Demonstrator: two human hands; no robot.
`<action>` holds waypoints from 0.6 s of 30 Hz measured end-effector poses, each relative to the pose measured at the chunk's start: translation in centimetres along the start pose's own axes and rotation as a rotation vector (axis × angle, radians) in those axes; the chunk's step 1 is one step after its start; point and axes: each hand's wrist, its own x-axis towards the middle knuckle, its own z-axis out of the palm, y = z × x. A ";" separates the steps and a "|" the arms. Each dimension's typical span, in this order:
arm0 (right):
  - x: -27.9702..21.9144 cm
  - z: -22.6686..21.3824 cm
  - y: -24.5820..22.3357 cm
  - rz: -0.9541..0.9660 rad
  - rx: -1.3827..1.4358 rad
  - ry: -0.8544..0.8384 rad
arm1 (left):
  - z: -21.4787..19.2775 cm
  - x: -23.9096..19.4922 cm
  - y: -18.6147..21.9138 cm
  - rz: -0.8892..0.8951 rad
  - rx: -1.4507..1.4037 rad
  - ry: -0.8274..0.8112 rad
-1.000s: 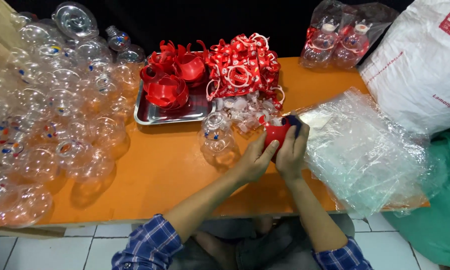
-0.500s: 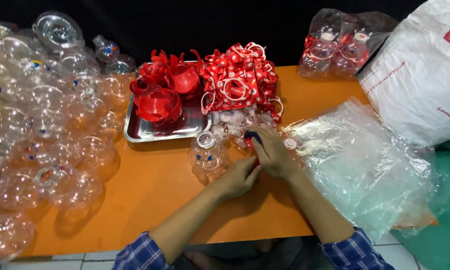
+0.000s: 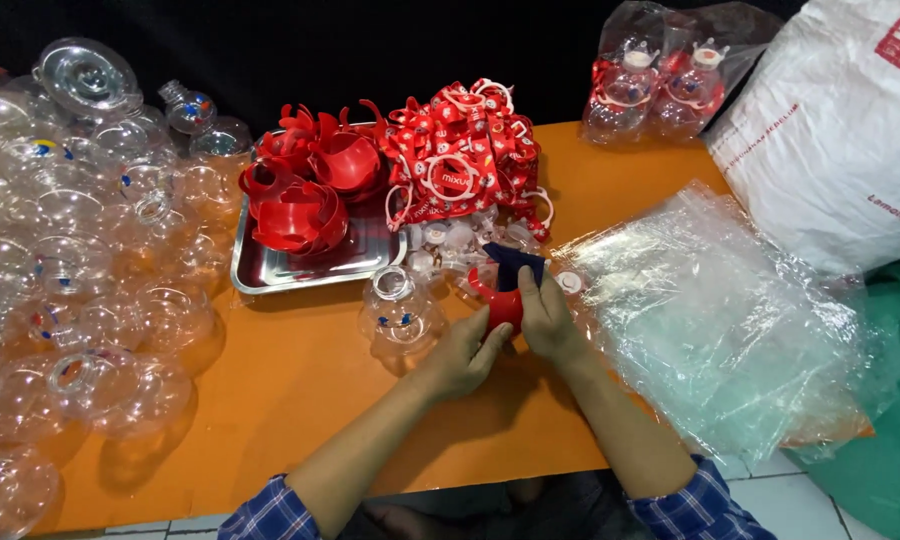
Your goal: Assembling plastic bottles by manually pressing red bases onto clear spherical bodies using a cloth for grip.
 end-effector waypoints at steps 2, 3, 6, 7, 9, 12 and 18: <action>-0.6 0.3 -3.0 0.074 -0.079 0.080 | 0.1 0.3 0.9 0.003 -0.058 0.035; -0.8 0.6 -4.5 0.144 -0.158 0.155 | 0.1 0.4 1.3 0.007 -0.115 0.075; 0.4 1.1 -4.4 -0.167 -0.110 0.472 | 2.0 0.6 -2.8 -0.215 -0.424 0.316; 0.2 1.0 -4.4 -0.167 -0.110 0.467 | 2.1 0.7 -1.3 -0.215 -0.426 0.322; -0.1 0.6 -4.2 -0.252 -0.174 0.479 | 2.5 1.1 1.5 -0.306 -0.643 0.389; -0.6 1.8 -4.5 -0.216 0.027 0.485 | 3.1 0.3 -0.9 -0.380 -0.787 0.385; -1.8 2.6 -4.1 -0.080 0.012 0.000 | 2.1 2.5 3.4 -0.428 -1.000 0.617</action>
